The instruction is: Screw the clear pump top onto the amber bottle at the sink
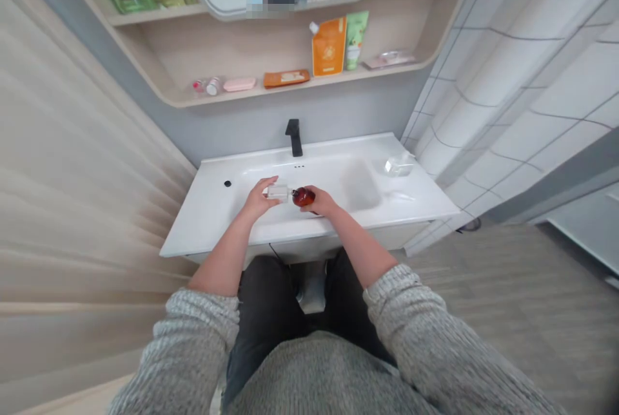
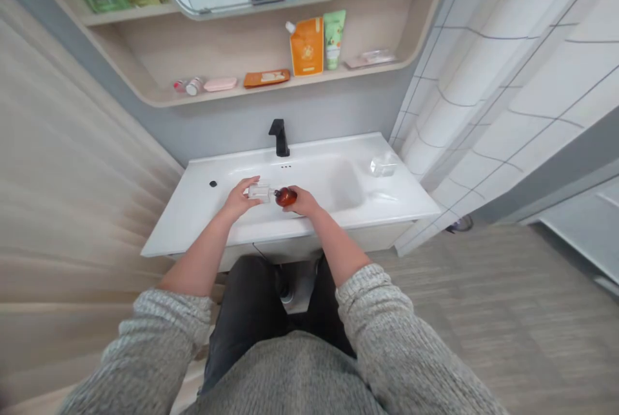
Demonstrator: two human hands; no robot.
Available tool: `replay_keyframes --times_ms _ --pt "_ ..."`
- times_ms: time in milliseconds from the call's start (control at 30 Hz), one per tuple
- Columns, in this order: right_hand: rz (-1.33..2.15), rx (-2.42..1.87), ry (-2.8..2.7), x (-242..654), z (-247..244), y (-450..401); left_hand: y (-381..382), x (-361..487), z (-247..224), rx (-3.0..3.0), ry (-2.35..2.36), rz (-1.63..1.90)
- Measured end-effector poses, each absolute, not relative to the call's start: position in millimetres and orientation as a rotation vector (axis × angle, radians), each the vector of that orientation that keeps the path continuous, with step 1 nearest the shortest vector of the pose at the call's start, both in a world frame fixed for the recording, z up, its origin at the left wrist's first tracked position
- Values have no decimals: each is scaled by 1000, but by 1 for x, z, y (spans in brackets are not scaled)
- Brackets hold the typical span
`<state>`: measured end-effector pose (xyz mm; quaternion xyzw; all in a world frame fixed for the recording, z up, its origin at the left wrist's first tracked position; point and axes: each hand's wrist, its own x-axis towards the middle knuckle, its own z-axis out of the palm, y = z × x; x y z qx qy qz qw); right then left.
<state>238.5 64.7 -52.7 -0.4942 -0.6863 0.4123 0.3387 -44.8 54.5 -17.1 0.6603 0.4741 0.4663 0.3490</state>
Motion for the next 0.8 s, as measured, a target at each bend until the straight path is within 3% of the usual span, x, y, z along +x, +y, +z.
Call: replay_keyframes --times_ms 800 --pt "1107 -1263 -1725 239 -57 67 54 -37 18 1854 1323 1039"
